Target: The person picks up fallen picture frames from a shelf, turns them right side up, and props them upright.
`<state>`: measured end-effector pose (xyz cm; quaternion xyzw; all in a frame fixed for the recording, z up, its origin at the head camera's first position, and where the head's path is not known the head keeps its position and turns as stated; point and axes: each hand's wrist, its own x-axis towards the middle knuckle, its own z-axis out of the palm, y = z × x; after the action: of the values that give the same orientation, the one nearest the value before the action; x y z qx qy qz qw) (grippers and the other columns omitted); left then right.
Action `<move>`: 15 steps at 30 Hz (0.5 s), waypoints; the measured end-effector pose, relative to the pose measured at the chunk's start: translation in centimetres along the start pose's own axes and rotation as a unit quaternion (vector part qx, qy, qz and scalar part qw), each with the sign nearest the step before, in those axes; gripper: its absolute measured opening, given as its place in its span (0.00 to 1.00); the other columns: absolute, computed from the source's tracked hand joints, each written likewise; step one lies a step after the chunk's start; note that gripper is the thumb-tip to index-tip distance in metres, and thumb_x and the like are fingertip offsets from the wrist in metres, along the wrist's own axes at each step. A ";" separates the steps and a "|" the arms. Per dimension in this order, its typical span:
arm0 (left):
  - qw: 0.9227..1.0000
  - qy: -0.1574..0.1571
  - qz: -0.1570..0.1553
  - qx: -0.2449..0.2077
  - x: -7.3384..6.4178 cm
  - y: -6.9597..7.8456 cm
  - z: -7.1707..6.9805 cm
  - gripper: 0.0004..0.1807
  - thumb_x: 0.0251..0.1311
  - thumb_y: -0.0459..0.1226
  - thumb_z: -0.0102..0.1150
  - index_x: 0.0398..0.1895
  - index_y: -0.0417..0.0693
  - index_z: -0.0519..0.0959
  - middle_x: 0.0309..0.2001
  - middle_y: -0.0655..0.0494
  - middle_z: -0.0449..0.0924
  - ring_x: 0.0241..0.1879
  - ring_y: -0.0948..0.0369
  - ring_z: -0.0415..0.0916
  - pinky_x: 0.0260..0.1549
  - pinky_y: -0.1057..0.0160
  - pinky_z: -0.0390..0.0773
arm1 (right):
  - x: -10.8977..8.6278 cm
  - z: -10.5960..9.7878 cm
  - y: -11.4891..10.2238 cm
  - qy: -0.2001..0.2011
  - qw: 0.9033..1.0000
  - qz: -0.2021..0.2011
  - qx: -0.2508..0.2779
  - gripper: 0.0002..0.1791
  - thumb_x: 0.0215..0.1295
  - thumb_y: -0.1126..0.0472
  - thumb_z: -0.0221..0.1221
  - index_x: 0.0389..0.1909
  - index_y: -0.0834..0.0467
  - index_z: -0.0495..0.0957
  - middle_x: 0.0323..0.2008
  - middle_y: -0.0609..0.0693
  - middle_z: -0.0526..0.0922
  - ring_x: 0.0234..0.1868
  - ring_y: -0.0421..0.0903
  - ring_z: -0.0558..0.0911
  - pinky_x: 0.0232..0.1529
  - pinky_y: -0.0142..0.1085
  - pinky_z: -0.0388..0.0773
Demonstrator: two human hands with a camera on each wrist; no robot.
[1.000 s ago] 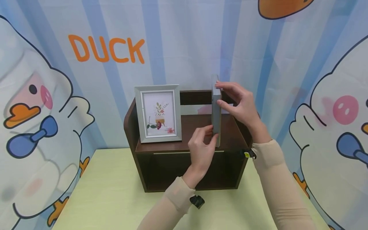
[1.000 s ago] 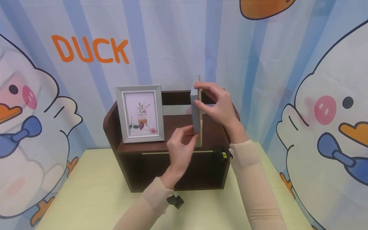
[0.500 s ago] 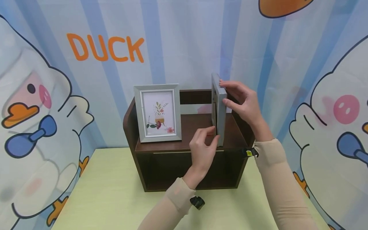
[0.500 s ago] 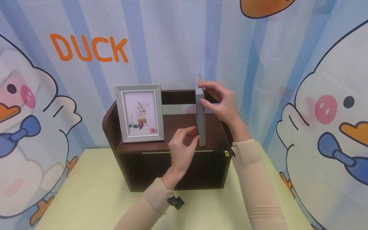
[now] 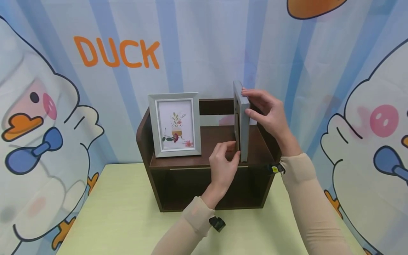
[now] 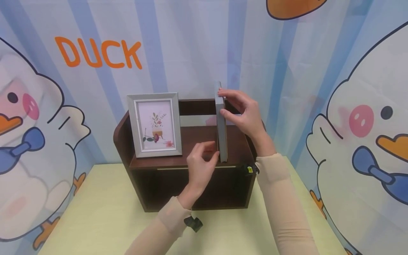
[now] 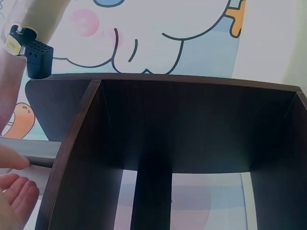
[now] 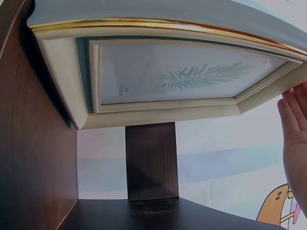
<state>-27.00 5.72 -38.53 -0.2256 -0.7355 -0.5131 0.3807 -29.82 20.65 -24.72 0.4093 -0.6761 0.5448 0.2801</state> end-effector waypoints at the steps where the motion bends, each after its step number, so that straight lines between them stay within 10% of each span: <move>1: 1.000 -0.002 -0.003 0.000 0.0 0.0 0.0 0.12 0.54 0.32 0.66 0.43 0.41 0.81 0.37 0.50 0.79 0.37 0.58 0.80 0.38 0.67 0.81 | 0.0 0.1 -0.2 0.001 1.000 0.002 -0.002 0.21 0.55 0.78 0.59 0.52 0.77 0.72 0.56 0.72 0.72 0.63 0.54 0.73 0.64 0.38 0.68; 15: 1.000 0.016 0.002 0.002 0.1 -0.6 -0.5 0.08 0.53 0.28 0.64 0.38 0.40 0.82 0.34 0.50 0.80 0.34 0.59 0.80 0.35 0.67 0.82 | 0.1 0.3 -0.4 -0.006 1.000 -0.004 -0.001 0.22 0.54 0.80 0.58 0.52 0.78 0.72 0.56 0.71 0.73 0.62 0.56 0.72 0.64 0.41 0.68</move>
<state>-27.34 5.03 -38.69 -0.2182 -0.7296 -0.5145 0.3941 -29.49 20.27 -24.50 0.4152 -0.6767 0.5405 0.2786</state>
